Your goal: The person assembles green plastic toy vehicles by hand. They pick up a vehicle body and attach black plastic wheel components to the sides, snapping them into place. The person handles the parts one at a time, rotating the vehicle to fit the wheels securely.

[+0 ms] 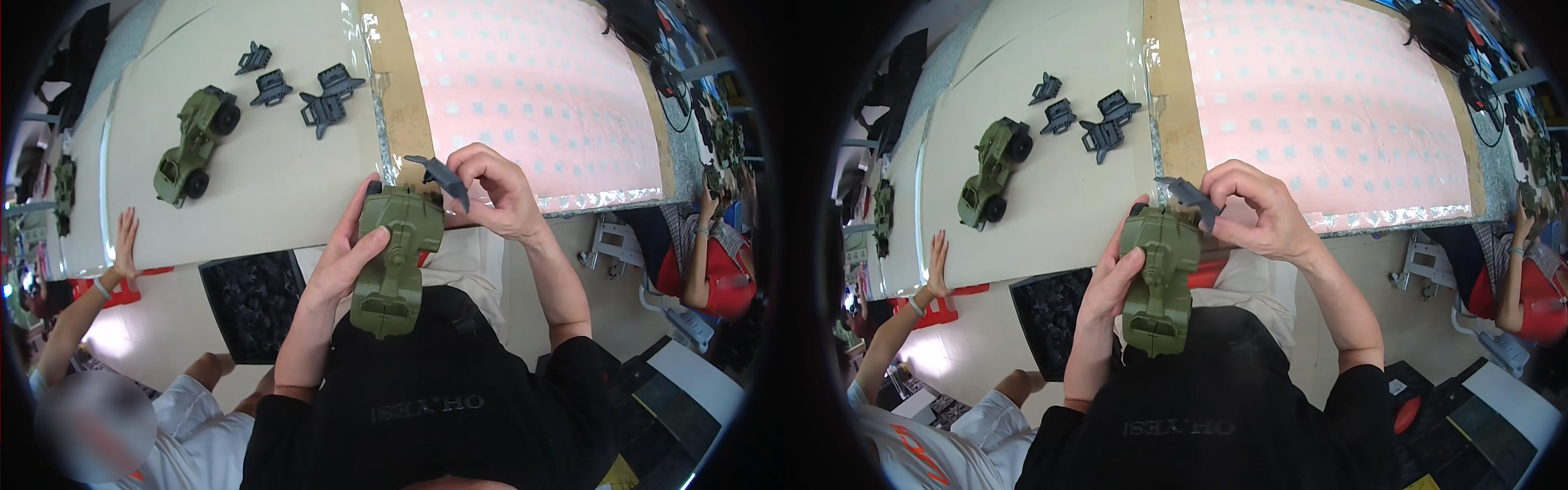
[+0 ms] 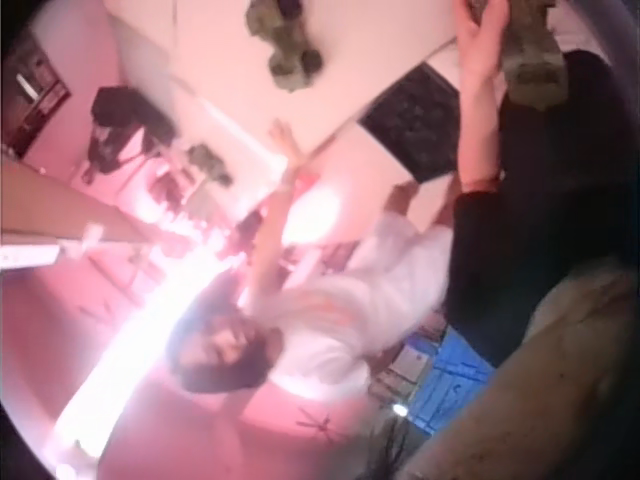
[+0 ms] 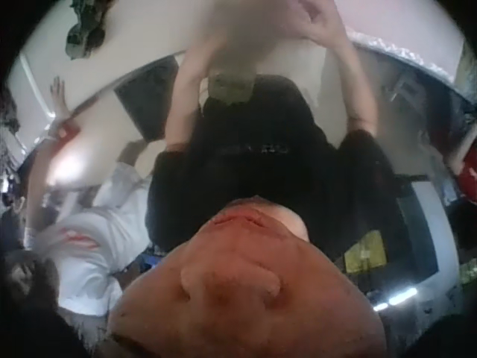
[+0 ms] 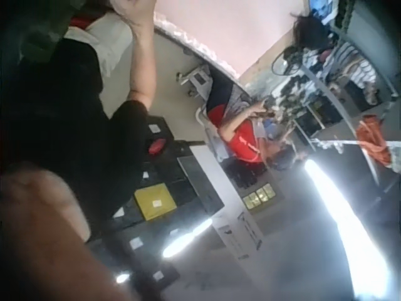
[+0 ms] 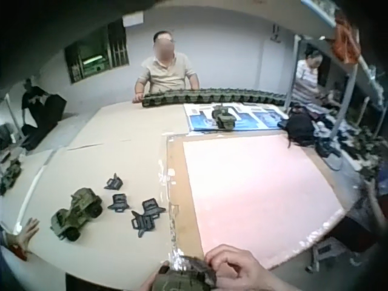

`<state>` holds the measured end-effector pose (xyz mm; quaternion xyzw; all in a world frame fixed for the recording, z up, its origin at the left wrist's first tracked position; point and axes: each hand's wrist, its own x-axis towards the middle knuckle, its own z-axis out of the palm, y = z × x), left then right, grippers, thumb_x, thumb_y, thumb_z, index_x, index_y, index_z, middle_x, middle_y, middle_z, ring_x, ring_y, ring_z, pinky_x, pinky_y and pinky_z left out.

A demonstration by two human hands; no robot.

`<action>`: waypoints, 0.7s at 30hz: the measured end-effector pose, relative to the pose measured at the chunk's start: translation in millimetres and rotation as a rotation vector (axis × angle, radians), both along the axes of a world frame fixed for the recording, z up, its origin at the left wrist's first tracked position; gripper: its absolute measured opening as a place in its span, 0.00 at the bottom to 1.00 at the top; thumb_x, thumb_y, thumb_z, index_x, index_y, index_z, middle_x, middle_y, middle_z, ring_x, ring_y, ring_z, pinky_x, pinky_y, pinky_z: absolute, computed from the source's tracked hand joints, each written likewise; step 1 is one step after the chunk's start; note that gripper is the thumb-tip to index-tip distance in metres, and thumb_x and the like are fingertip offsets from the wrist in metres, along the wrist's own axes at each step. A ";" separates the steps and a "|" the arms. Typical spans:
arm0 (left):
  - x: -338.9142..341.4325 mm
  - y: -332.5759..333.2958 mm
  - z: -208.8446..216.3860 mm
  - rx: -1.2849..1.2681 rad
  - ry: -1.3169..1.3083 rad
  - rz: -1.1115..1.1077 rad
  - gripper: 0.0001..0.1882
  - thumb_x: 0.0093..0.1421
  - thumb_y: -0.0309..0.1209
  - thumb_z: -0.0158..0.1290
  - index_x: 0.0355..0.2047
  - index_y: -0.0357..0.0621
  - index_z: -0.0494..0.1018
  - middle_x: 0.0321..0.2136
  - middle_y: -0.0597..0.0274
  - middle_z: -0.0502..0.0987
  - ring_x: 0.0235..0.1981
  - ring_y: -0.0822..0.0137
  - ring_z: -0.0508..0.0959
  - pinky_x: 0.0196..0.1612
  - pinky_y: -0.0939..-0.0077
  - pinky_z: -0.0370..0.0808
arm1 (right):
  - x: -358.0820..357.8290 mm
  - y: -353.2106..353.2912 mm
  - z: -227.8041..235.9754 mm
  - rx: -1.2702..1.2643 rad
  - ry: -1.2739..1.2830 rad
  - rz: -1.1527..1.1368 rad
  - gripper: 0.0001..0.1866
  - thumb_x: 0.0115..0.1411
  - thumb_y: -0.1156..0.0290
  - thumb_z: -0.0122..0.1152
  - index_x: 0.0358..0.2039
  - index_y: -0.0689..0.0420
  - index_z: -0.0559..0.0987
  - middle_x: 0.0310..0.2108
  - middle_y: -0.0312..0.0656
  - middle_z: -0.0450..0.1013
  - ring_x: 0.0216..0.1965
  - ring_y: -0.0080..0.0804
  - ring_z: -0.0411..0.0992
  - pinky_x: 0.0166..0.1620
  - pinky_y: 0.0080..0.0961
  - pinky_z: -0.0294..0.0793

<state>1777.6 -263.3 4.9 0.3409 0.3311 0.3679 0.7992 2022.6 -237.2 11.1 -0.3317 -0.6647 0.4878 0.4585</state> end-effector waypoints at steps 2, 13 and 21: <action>-3.8 3.8 -0.5 -0.024 -0.009 -0.009 0.38 0.60 0.34 0.51 0.65 0.40 0.43 0.59 0.52 0.59 0.58 0.64 0.63 0.58 0.70 0.61 | -5.9 3.1 -1.5 -0.171 0.283 -0.024 0.19 0.51 0.79 0.60 0.44 0.61 0.68 0.40 0.39 0.68 0.43 0.24 0.67 0.46 0.20 0.67; -15.0 6.8 2.8 -0.104 -0.072 -0.074 0.37 0.62 0.42 0.48 0.64 0.40 0.45 0.56 0.56 0.62 0.55 0.67 0.66 0.56 0.71 0.64 | -2.7 20.0 -20.8 -0.618 0.557 0.240 0.19 0.62 0.67 0.53 0.49 0.64 0.70 0.42 0.42 0.72 0.42 0.25 0.70 0.48 0.26 0.71; -23.3 12.2 -9.4 -0.126 -0.099 -0.051 0.31 0.64 0.46 0.42 0.60 0.38 0.54 0.52 0.55 0.67 0.51 0.67 0.70 0.54 0.71 0.67 | -13.7 36.7 -22.9 -0.600 0.460 0.216 0.17 0.62 0.64 0.54 0.45 0.65 0.73 0.40 0.40 0.73 0.40 0.23 0.70 0.45 0.22 0.70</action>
